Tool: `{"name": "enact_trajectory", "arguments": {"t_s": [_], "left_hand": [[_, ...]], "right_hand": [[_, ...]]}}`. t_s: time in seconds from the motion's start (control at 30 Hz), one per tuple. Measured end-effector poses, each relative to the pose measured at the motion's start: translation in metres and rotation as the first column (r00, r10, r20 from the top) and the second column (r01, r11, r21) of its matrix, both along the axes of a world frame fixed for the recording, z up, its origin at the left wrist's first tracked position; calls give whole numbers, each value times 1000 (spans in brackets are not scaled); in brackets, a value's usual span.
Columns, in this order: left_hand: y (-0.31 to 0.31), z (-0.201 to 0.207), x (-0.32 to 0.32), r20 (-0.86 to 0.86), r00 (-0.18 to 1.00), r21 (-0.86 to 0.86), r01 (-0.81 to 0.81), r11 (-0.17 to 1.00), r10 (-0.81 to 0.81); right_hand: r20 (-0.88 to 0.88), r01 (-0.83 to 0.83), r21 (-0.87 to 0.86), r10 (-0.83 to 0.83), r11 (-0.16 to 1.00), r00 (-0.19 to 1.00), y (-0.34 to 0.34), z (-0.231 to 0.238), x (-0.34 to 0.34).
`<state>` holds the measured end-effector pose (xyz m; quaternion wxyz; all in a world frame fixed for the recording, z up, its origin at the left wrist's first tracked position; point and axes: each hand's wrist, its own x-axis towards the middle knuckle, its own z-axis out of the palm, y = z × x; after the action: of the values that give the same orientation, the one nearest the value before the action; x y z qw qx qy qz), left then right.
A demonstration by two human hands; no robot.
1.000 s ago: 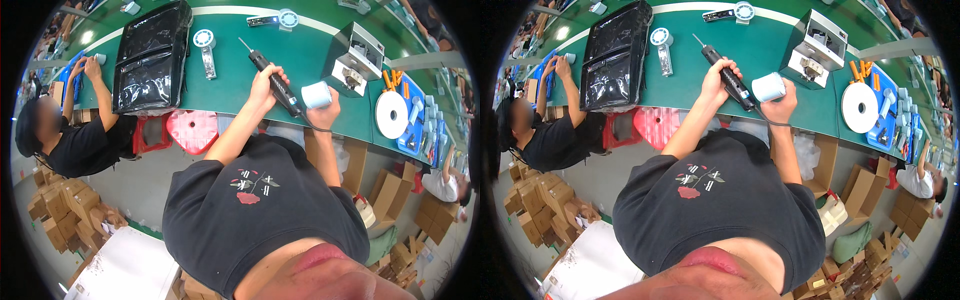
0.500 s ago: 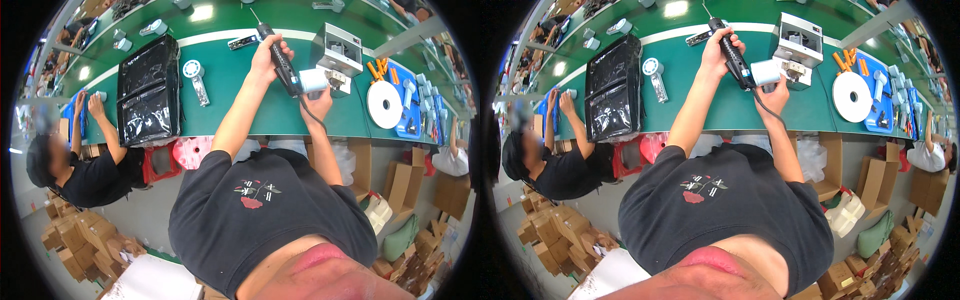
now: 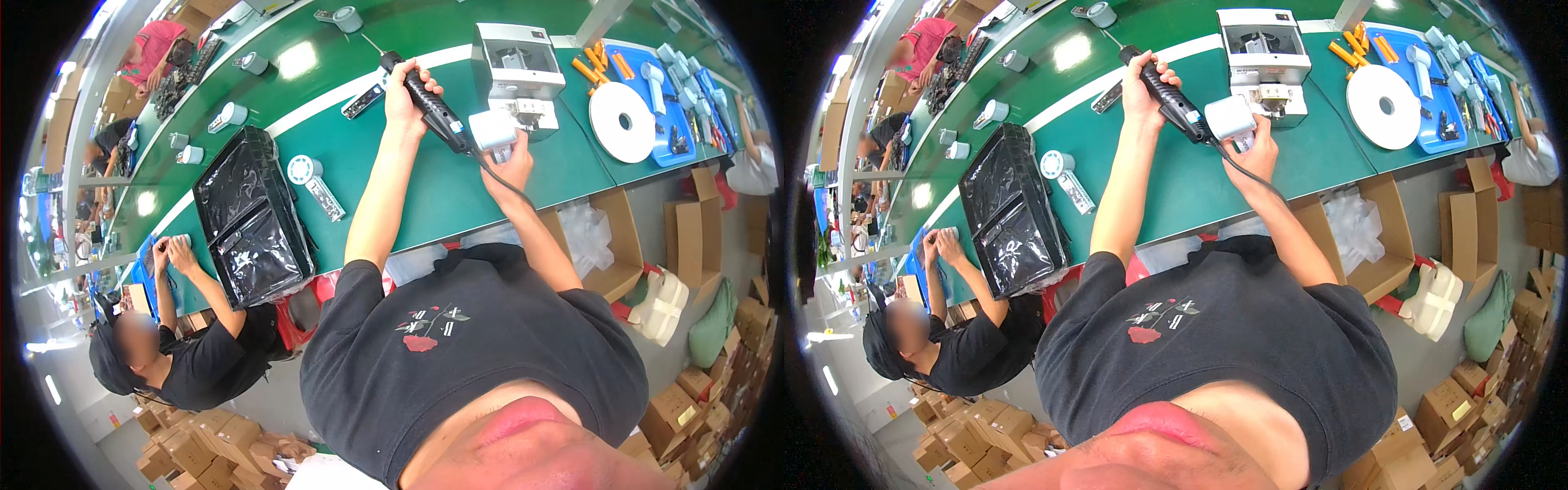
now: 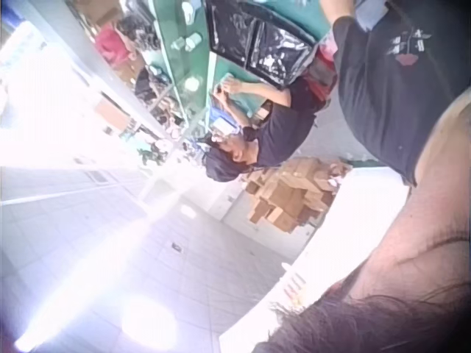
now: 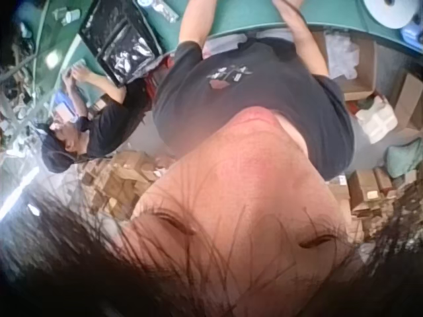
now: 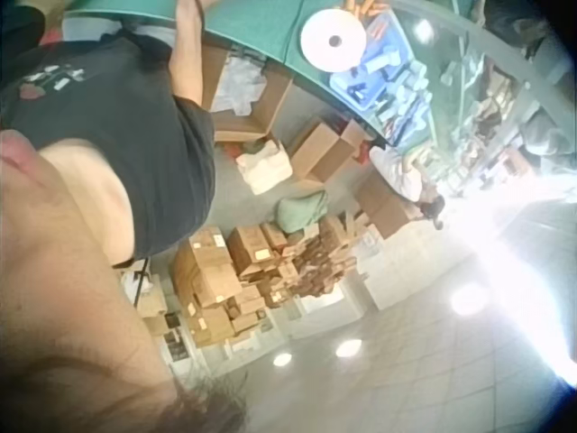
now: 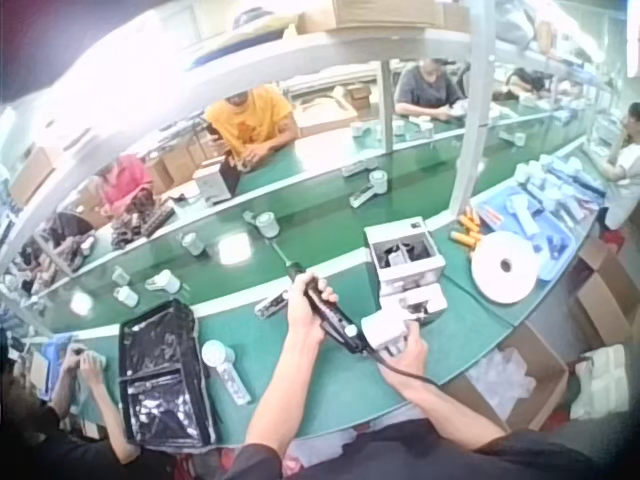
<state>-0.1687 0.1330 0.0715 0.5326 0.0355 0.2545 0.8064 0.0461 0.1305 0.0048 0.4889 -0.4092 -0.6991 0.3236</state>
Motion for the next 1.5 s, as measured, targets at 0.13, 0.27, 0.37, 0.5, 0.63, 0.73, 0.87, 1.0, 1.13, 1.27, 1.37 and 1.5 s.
{"name": "enact_trajectory", "arguments": {"t_s": [0.13, 0.27, 0.37, 0.5, 0.63, 0.73, 0.87, 1.0, 1.13, 1.27, 1.37, 1.5], "left_hand": [[7, 10, -6, -6, 999, -145, -46, 988, 46], [5, 12, -18, -81, 995, -178, -66, 982, 52], [9, 0, -28, -205, 974, -190, -134, 973, 95], [7, -4, -29, -194, 973, -175, -159, 972, 125], [5, 7, -24, -219, 962, -179, -202, 963, 161], [3, 14, -23, -268, 945, -160, -235, 959, 187], [3, 14, -24, -285, 939, -97, -227, 969, 191], [0, 19, -20, -245, 949, -86, -226, 970, 200], [-1, 21, -22, -217, 958, -79, -209, 975, 188], [0, 18, -25, -196, 967, -68, -181, 981, 165], [1, 17, -23, -233, 958, -84, -192, 978, 168], [2, 16, -24, -305, 935, -86, -214, 973, 179]], "right_hand": [[-27, -1, -7, 1, 1000, 1000, 3, 2, -4], [-6, -10, -52, 10, 999, 1000, -3, 13, -8], [18, -20, -62, 21, 998, 1000, -4, 12, -9], [93, -9, -61, 15, 998, 996, -5, 12, -8], [115, -17, -45, 22, 999, 993, -5, 13, -7], [107, 2, -30, 1, 1000, 994, -6, 13, -6], [104, 14, -10, -13, 1000, 994, -6, 12, -5], [154, 25, 17, -28, 1000, 988, -7, 5, 0], [53, 73, -76, -69, 994, 996, -13, 5, 1], [80, 43, 10, -44, 999, 996, -12, 5, 2], [93, -14, 47, 10, 999, 996, -11, 1, 4], [37, -26, 56, 24, 998, 999, -8, -3, 4]]}}
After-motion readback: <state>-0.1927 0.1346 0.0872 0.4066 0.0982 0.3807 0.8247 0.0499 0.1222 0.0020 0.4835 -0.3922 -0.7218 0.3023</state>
